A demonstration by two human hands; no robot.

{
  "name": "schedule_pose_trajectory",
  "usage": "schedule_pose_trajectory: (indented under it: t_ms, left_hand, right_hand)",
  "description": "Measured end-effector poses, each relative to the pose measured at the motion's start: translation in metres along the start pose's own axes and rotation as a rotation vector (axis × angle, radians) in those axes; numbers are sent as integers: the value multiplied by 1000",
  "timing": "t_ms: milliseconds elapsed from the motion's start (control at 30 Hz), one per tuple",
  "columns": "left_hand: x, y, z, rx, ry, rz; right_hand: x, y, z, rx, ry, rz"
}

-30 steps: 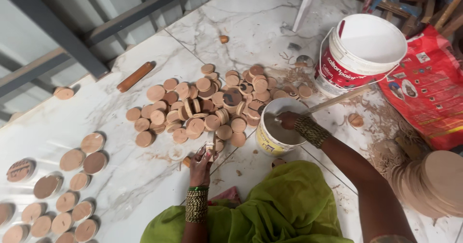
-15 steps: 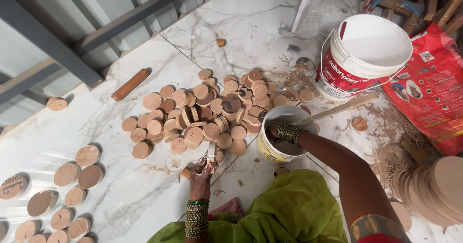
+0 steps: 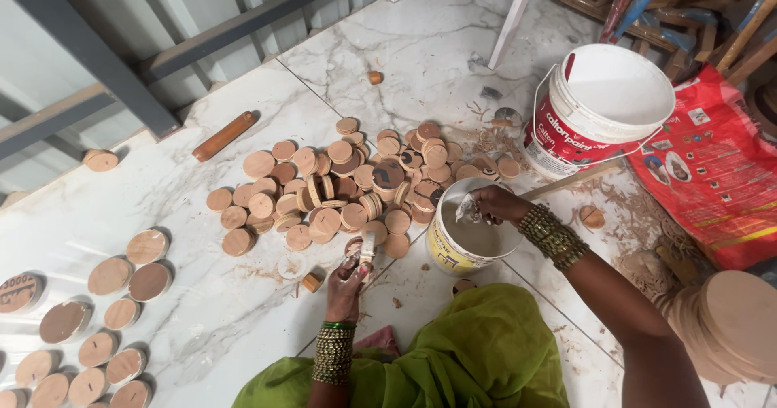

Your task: The person sits on the floor and applies white glue to small round wooden pieces using their fingers. They pick up each piece, dip fingers into a bucket of glue, spread the glue on the wood, and place the treated pieces on a plastic sheet.

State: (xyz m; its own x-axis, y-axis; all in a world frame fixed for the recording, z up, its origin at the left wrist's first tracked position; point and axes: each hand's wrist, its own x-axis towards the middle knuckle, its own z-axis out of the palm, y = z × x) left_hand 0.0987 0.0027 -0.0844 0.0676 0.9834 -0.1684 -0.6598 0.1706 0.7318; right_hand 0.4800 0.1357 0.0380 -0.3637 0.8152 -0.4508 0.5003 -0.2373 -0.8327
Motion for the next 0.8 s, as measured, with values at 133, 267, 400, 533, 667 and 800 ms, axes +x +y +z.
schedule_pose_trajectory:
  t_ms: [133, 267, 400, 533, 667, 800]
  left_hand:
    - [4, -16, -3, 35, -13, 8]
    - [7, -23, -10, 47, -10, -23]
    - [8, -19, -8, 43, -12, -6]
    - [6, -9, 2, 6, -37, -17]
    - [3, -1, 8, 27, -48, -11]
    - [2, 1, 11, 18, -54, -8]
  right_hand:
    - [-11, -23, 29, 63, 3, -128]
    - [-18, -57, 85, 61, -78, -444]
    - [-24, -92, 131, -156, 63, -694]
    - [-27, -113, 153, -247, 116, -700]
    - [-26, -119, 162, -278, 132, -787]
    - [-25, -117, 169, -385, 213, -805]
